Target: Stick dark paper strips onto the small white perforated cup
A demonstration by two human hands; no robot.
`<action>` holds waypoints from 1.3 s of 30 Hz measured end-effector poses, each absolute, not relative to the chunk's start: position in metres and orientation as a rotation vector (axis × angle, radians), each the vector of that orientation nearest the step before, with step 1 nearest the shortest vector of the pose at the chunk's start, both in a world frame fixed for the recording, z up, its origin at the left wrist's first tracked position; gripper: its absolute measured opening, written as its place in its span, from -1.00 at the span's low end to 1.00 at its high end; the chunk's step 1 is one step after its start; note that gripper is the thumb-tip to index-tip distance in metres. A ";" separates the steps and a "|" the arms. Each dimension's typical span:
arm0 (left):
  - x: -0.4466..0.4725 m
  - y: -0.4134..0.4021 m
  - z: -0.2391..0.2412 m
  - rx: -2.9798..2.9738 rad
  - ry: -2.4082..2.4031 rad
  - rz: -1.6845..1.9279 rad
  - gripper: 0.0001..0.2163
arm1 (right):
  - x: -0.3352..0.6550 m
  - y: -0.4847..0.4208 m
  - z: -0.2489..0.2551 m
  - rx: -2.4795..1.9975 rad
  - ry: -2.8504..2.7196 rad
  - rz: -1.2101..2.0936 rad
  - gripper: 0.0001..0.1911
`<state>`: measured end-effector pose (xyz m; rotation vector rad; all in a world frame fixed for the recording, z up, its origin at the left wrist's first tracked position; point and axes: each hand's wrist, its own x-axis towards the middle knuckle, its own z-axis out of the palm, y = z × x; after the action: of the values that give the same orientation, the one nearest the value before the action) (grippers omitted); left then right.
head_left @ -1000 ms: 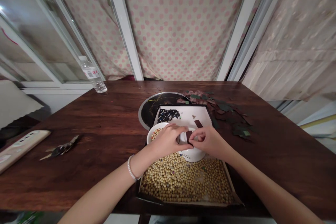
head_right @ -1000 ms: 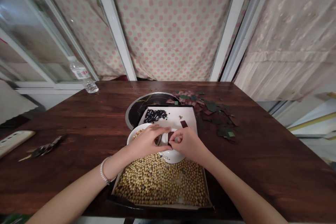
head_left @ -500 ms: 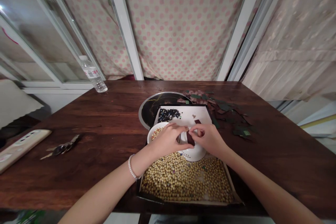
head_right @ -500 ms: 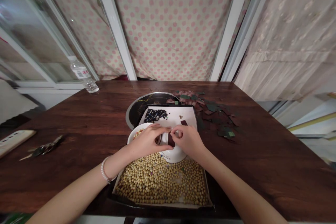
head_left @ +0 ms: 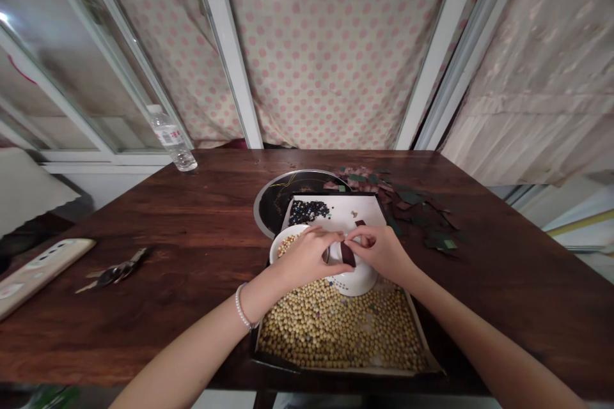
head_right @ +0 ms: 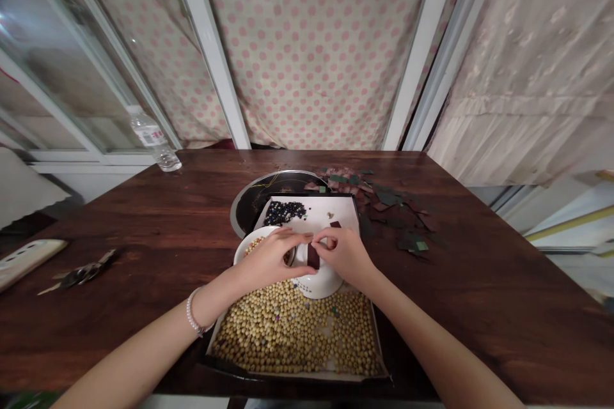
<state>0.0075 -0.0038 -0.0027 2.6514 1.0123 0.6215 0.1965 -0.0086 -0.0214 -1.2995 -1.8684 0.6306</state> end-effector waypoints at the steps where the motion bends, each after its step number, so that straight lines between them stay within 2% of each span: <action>1: 0.008 -0.004 -0.003 2.654 1.014 0.625 -0.56 | 0.197 -0.008 -0.022 -1.299 -1.881 0.602 -0.86; 6: 0.009 -0.005 0.001 2.666 1.031 0.616 -0.56 | 0.198 -0.006 -0.022 -1.276 -1.823 0.692 -0.87; 13: 0.009 -0.005 0.003 2.640 1.077 0.590 -0.53 | 0.205 -0.006 -0.009 -1.047 -1.440 1.404 -0.73; 16: 0.008 -0.005 0.000 2.631 1.094 0.587 -0.50 | 0.206 -0.011 -0.007 -0.844 -1.272 1.668 -0.74; 22: 0.007 -0.005 -0.002 2.603 1.113 0.593 -0.47 | 0.208 -0.014 -0.009 -0.607 -1.093 1.814 -0.75; 27: 0.006 -0.003 0.000 2.561 1.081 0.623 -0.48 | 0.200 -0.016 -0.004 -0.780 -1.291 1.600 -0.77; 32: 0.005 0.000 0.005 2.504 0.954 0.629 -0.69 | 0.172 -0.012 -0.010 -1.084 -1.826 0.886 -0.89; 35: 0.004 0.000 0.006 2.488 0.942 0.623 -0.79 | 0.164 -0.010 -0.017 -1.107 -2.028 0.617 -0.86; 39: 0.003 -0.001 0.002 2.468 1.014 0.634 -0.62 | 0.182 -0.018 -0.011 -1.155 -1.965 0.597 -0.80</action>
<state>0.0032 -0.0006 0.0017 2.4679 1.0138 0.6337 0.1823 -0.0180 -0.0108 -1.1545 -1.9650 0.5968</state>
